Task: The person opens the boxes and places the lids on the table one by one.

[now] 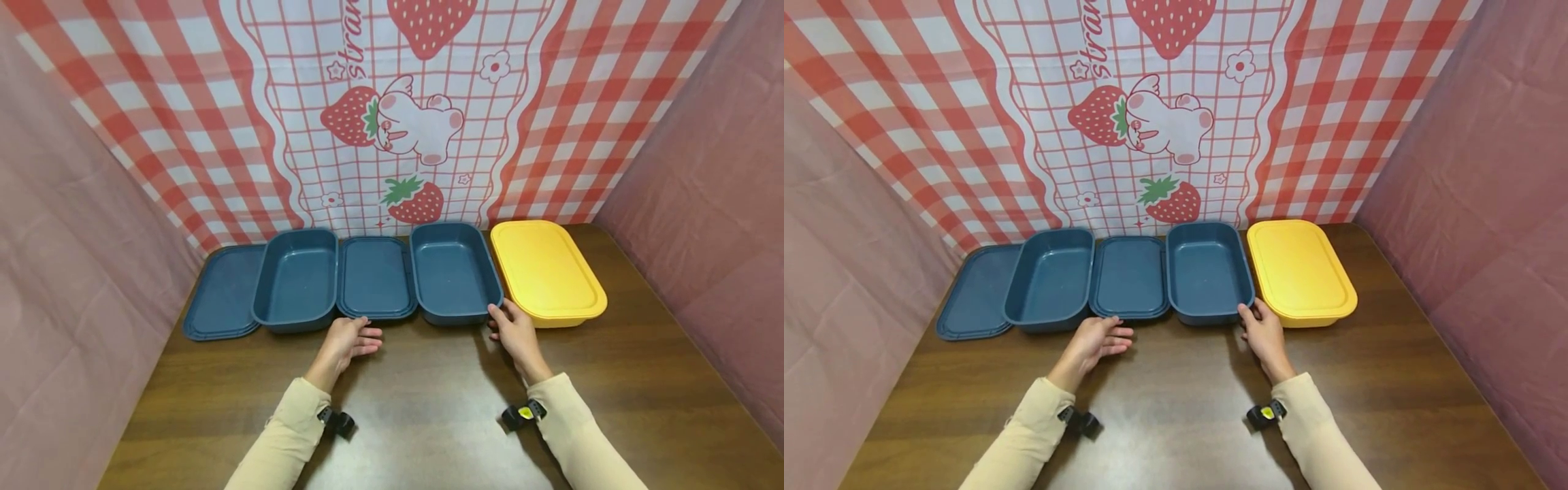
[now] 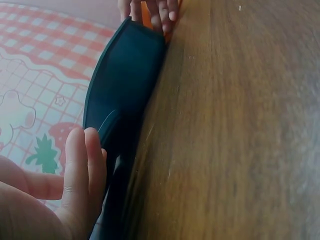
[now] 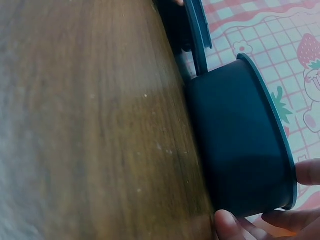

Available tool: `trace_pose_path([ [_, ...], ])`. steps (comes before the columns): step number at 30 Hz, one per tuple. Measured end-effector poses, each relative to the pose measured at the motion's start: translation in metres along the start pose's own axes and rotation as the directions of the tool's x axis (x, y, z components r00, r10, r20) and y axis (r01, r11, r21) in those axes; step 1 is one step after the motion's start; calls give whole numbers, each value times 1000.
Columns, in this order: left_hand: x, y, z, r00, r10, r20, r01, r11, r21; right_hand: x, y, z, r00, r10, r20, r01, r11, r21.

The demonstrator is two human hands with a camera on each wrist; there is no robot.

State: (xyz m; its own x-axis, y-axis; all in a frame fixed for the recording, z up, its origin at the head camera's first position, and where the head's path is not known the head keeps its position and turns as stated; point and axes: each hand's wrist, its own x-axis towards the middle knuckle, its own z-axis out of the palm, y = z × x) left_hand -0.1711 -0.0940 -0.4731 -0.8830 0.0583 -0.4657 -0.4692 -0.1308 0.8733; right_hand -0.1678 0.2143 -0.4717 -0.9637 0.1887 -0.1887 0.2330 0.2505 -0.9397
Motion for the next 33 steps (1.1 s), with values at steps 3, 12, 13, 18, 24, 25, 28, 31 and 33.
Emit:
trace_pose_path([
  [3,1,-1,-2,1000,-20,20,21,1000,-16,0,0,-1,1000,-6,2,6,1000,1],
  [12,-1,-3,-9,994,-66,90,76,991,-113,2,-2,-2,999,-28,37,28,999,-14],
  [13,-2,-3,-10,992,-70,104,83,988,-128,2,-1,-2,999,-28,40,28,999,-14],
  [18,-5,-2,-14,981,-95,171,128,972,-194,4,1,-2,999,-16,28,17,1000,-25],
  [24,-7,-2,-16,966,-134,223,181,961,-209,5,3,-2,999,-30,20,31,998,-49],
  [25,-8,-2,-16,963,-137,232,186,961,-205,5,2,-2,999,-30,22,32,998,-53],
  [28,-9,-1,-15,960,-131,246,179,966,-186,2,0,-3,999,-35,23,37,996,-77],
  [31,-9,-1,-13,964,-108,241,148,977,-155,0,-2,-4,998,-57,20,59,991,-124],
  [33,-10,0,-10,970,-90,226,121,984,-129,-1,-4,-5,997,-76,15,78,985,-156],
])
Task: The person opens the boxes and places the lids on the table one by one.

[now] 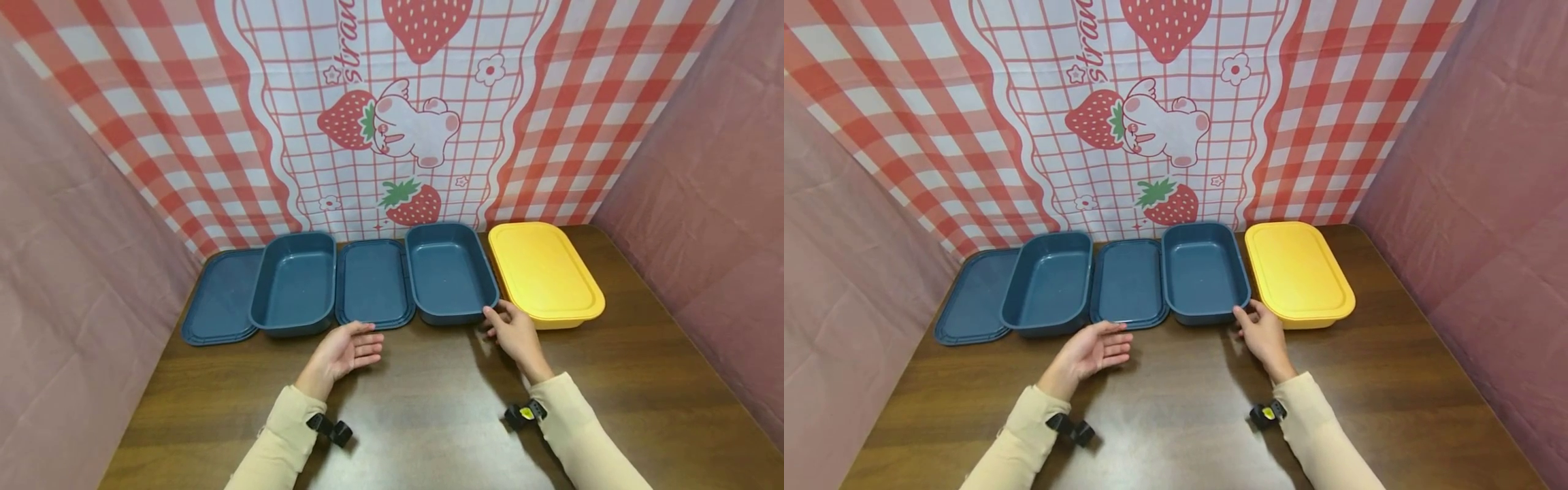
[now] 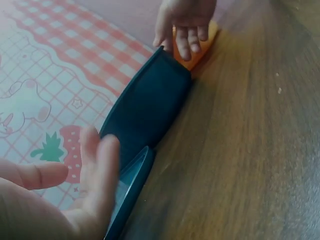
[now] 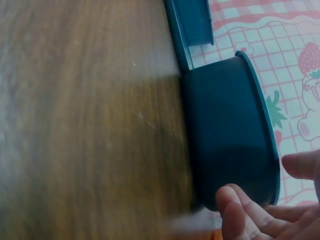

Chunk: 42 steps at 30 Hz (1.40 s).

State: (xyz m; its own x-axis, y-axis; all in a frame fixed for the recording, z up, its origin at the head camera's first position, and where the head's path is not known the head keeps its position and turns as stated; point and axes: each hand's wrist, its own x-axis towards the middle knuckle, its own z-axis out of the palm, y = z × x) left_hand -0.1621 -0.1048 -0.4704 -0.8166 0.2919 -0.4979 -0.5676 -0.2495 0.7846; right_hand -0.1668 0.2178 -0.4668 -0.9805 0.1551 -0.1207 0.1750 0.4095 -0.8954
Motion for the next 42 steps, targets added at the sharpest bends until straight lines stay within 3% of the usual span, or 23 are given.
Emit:
trace_pose_path([
  [9,4,-3,17,991,120,-56,-111,983,146,-2,-1,-4,999,-53,11,54,992,-113],
  [20,10,1,37,960,262,-100,-221,925,309,-5,-10,-14,991,-79,112,107,956,-274],
  [29,9,4,51,917,378,-128,-302,868,393,-6,-13,-21,980,-89,178,147,925,-349],
  [36,11,8,64,878,451,-159,-364,846,390,-6,-17,-26,973,-121,194,185,916,-356],
  [42,11,9,72,845,513,-152,-416,809,416,-4,-20,-32,969,-147,200,213,905,-369],
])
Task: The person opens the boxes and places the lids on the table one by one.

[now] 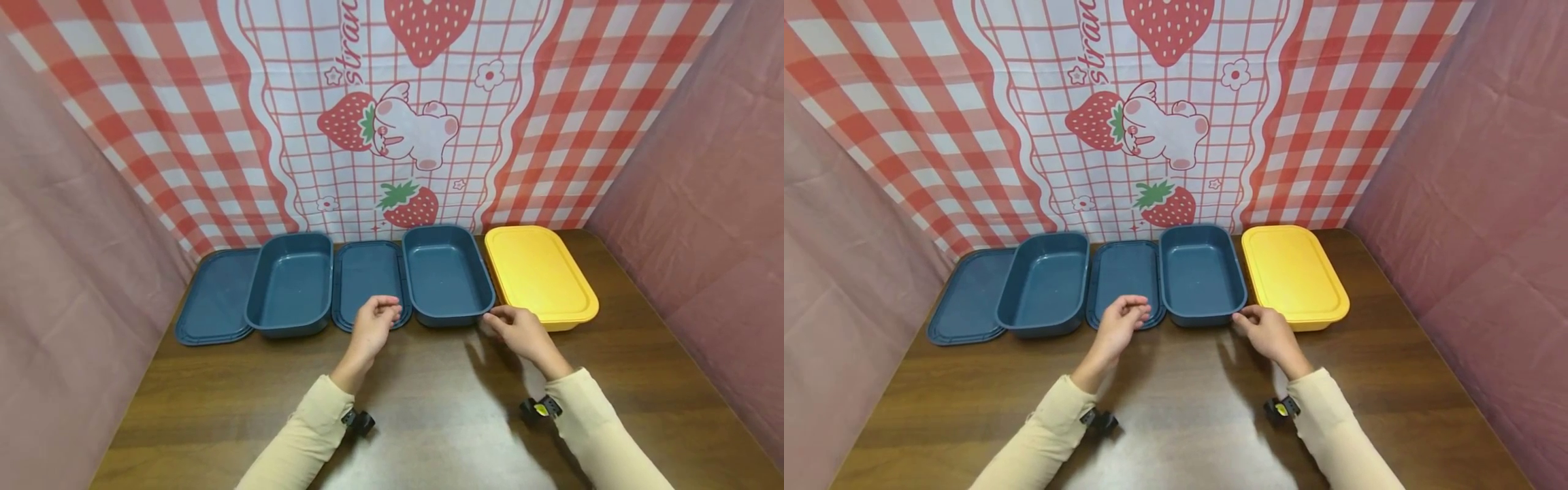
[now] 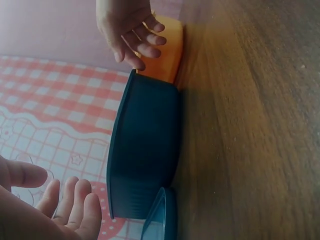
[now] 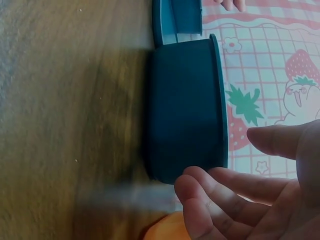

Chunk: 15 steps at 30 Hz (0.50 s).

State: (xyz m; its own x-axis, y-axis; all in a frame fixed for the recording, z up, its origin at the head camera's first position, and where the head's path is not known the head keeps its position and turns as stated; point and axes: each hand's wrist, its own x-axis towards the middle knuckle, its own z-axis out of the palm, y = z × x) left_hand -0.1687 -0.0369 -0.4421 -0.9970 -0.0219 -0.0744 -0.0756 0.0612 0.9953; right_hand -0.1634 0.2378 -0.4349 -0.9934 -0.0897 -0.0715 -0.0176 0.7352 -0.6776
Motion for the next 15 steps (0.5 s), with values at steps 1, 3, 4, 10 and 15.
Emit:
trace_pose_path([
  [1,0,1,1,1000,6,0,-6,1000,2,0,0,-1,1000,-1,2,1,1000,1],
  [3,-2,2,3,1000,21,0,-21,1000,14,0,0,-2,1000,0,9,0,1000,6],
  [4,-2,2,4,999,35,-1,-35,999,20,0,0,-3,1000,-1,12,1,1000,5],
  [10,-4,4,12,990,129,-50,-128,992,23,0,-1,-8,1000,-4,22,4,1000,15],
  [15,-5,7,17,986,143,-91,-141,990,24,-1,2,-9,999,-31,27,31,999,22],
])
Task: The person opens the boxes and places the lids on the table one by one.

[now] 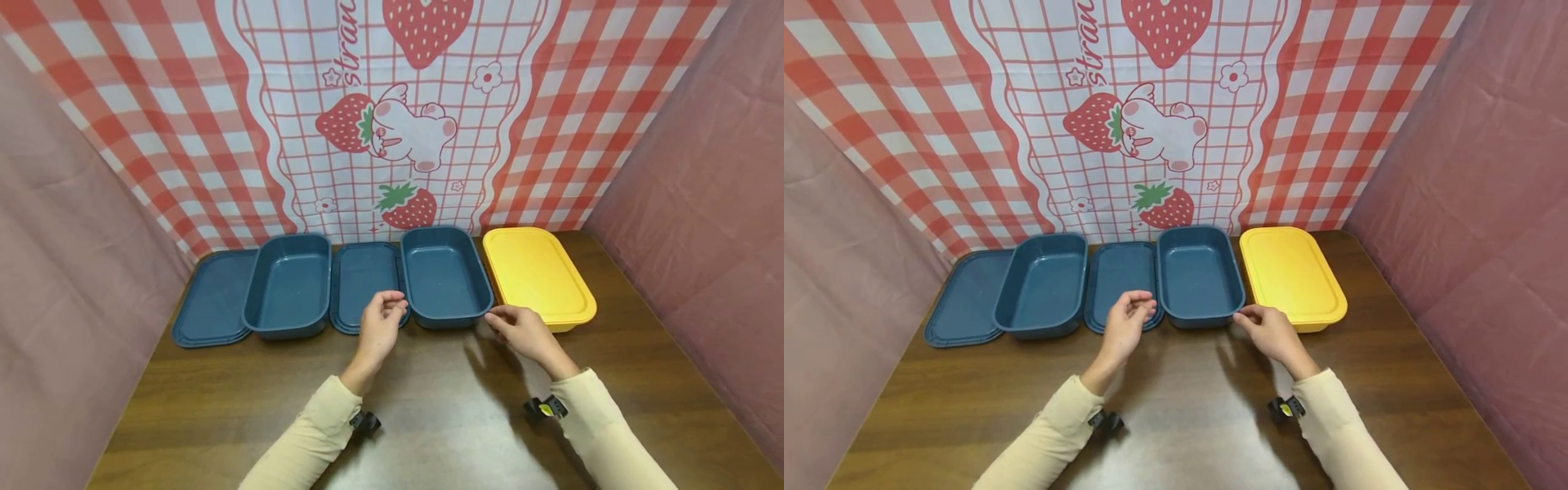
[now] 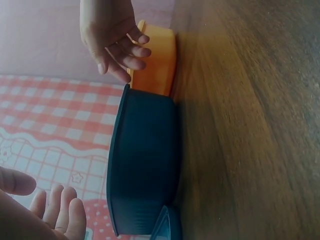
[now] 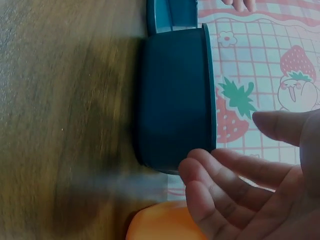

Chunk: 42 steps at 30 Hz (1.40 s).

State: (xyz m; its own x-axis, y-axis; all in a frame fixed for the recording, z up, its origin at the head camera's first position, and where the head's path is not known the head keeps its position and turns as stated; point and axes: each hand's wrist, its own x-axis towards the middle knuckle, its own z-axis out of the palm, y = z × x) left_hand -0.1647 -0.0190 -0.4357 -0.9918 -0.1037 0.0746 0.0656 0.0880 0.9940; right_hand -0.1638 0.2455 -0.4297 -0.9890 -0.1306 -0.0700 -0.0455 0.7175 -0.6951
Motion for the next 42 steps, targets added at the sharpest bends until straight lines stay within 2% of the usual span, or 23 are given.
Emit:
trace_pose_path([
  [7,-3,2,6,998,61,34,-64,995,79,-2,1,-1,998,-57,-22,57,998,-38],
  [14,-5,4,14,991,110,73,-116,990,81,-3,0,-3,992,-101,-78,94,991,-91],
  [27,-9,6,26,983,148,110,-157,984,83,-2,-2,-10,975,-174,-136,158,980,-118],
  [35,-11,10,32,978,149,144,-164,981,104,-3,-2,-16,969,-170,-182,152,982,-109],
  [42,-14,14,39,967,183,179,-203,974,103,-2,-3,-22,953,-191,-236,171,980,-103],
])
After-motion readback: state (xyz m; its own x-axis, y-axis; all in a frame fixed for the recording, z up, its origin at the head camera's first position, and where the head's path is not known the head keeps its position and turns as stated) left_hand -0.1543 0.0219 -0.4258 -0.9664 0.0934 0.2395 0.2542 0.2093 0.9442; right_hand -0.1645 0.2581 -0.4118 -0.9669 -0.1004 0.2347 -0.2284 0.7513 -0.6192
